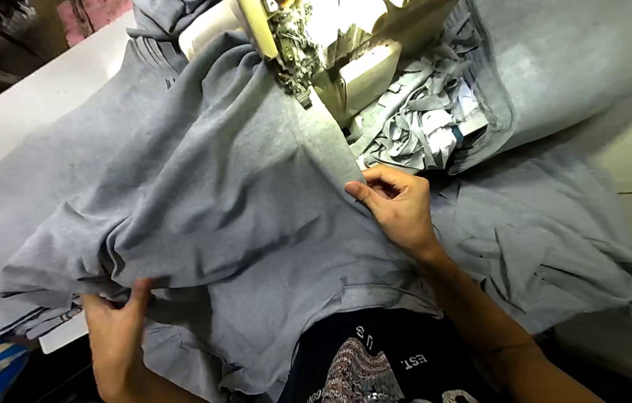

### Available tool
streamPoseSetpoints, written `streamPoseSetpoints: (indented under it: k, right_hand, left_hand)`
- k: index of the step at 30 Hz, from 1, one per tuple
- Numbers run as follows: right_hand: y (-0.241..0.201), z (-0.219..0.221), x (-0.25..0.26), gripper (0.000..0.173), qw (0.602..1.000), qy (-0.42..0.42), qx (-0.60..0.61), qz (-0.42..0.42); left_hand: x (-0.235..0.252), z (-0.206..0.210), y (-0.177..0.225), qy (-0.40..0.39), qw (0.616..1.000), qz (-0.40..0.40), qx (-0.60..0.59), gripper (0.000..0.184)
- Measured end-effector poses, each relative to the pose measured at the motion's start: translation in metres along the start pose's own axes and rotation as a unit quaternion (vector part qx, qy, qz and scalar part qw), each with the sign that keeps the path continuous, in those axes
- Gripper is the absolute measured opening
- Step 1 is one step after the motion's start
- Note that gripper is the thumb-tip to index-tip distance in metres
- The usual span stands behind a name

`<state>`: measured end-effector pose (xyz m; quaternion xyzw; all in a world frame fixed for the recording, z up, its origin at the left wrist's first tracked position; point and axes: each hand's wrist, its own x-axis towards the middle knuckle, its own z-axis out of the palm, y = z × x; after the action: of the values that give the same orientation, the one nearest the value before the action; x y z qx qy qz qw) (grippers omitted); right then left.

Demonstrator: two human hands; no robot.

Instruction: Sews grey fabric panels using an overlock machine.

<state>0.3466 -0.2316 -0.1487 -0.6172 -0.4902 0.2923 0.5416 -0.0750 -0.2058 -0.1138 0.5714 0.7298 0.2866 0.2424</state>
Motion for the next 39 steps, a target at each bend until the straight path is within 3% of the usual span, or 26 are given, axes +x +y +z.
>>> streamPoseSetpoints:
  k: [2,4,6,8,9,13,18,21,24,27,30,35,39]
  right_hand:
    - [0.001,-0.003,-0.007,0.016,1.000,-0.008,-0.030,0.001]
    - [0.003,-0.008,-0.014,0.020,0.997,-0.030,-0.072,0.009]
    - [0.004,-0.014,-0.020,0.024,0.991,-0.063,-0.119,0.024]
    - [0.005,-0.022,-0.024,0.028,0.981,-0.107,-0.160,0.033]
    - [0.006,-0.027,-0.025,0.028,0.975,-0.130,-0.174,0.036]
    - [0.018,-0.041,-0.030,0.023,0.966,-0.170,-0.187,0.047]
    - [0.037,-0.033,-0.040,0.018,0.970,-0.204,-0.116,0.058]
    - [0.055,-0.023,-0.045,0.023,0.968,-0.229,-0.074,0.065]
    - [0.084,-0.026,-0.041,0.041,0.948,-0.311,-0.025,0.065]
    - [0.088,-0.038,-0.038,0.029,0.932,-0.353,-0.045,0.064]
    - [0.077,-0.037,-0.035,0.012,0.938,-0.325,-0.101,0.067]
    - [0.068,-0.034,-0.039,0.022,0.951,-0.266,-0.132,0.091]
    - [0.059,-0.031,-0.053,0.031,0.978,-0.192,-0.079,0.014]
  left_hand:
    - [-0.027,0.011,-0.011,0.020,0.998,-0.009,0.062,0.125]
    - [-0.049,0.028,-0.022,0.075,0.989,0.012,0.125,0.117]
    - [-0.068,0.044,-0.025,0.093,0.990,-0.002,0.102,0.093]
    - [-0.079,0.050,-0.031,0.101,0.995,-0.003,0.029,0.052]
    - [-0.081,0.046,-0.034,0.098,0.995,-0.002,-0.014,0.041]
    - [-0.069,-0.005,-0.054,0.119,0.975,-0.033,-0.184,0.022]
    - [-0.032,-0.058,-0.095,0.091,0.989,-0.047,-0.110,0.031]
    - [-0.023,-0.052,-0.088,0.035,0.997,-0.040,-0.049,0.043]
    - [-0.026,-0.036,-0.072,0.019,0.998,-0.048,-0.028,0.040]
    - [-0.028,-0.032,-0.076,0.006,0.998,-0.048,-0.043,0.041]
    - [-0.027,-0.036,-0.079,0.006,0.998,-0.042,-0.045,0.037]
    - [-0.026,-0.046,-0.087,0.002,0.998,-0.030,-0.053,0.035]
    - [-0.027,-0.047,-0.088,0.005,0.998,-0.038,-0.058,0.034]
